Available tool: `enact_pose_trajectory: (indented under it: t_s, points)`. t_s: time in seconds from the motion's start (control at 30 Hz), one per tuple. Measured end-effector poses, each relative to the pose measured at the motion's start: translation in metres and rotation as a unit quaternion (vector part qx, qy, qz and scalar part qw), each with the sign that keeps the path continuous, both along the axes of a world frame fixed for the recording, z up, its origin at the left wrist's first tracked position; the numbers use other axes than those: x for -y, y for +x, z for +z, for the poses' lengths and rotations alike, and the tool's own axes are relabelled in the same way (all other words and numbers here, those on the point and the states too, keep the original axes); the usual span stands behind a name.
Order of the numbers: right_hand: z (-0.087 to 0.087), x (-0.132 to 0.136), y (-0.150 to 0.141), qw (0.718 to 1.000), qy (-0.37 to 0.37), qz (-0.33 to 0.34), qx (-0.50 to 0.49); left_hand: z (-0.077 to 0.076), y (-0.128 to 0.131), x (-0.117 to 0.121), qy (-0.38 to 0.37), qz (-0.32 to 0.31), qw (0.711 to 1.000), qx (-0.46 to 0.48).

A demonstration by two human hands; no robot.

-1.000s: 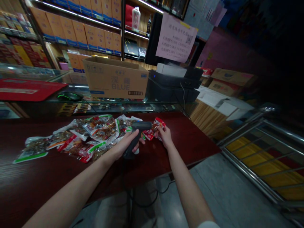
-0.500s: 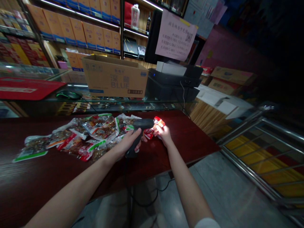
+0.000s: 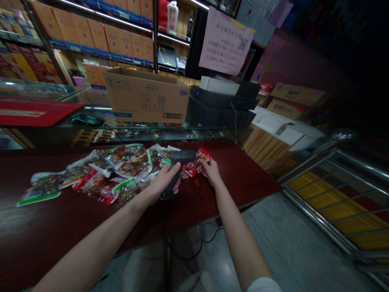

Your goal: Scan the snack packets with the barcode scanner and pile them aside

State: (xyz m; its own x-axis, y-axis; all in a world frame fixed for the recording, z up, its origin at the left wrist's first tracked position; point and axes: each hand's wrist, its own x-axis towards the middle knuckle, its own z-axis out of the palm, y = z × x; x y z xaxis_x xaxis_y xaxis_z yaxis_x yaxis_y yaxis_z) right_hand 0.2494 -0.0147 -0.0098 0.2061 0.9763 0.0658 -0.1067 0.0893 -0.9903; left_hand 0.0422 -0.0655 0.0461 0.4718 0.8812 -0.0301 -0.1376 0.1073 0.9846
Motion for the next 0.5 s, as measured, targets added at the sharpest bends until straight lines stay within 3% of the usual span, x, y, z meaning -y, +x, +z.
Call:
enact_pose_trajectory:
  t_s: [0.23,0.43,0.5]
  points:
    - [-0.003,-0.002,-0.001,1.000,0.000,-0.009,0.004,-0.011,0.001,-0.004,0.023,-0.004,1.000,-0.019]
    - [-0.004,-0.004,0.005,1.000,0.012,-0.010,0.006,-0.003,0.000,0.000,0.001,-0.013,1.000,-0.002]
    - [-0.004,-0.007,0.013,0.999,0.027,-0.039,-0.013,-0.001,-0.002,0.001,-0.002,-0.004,1.000,0.012]
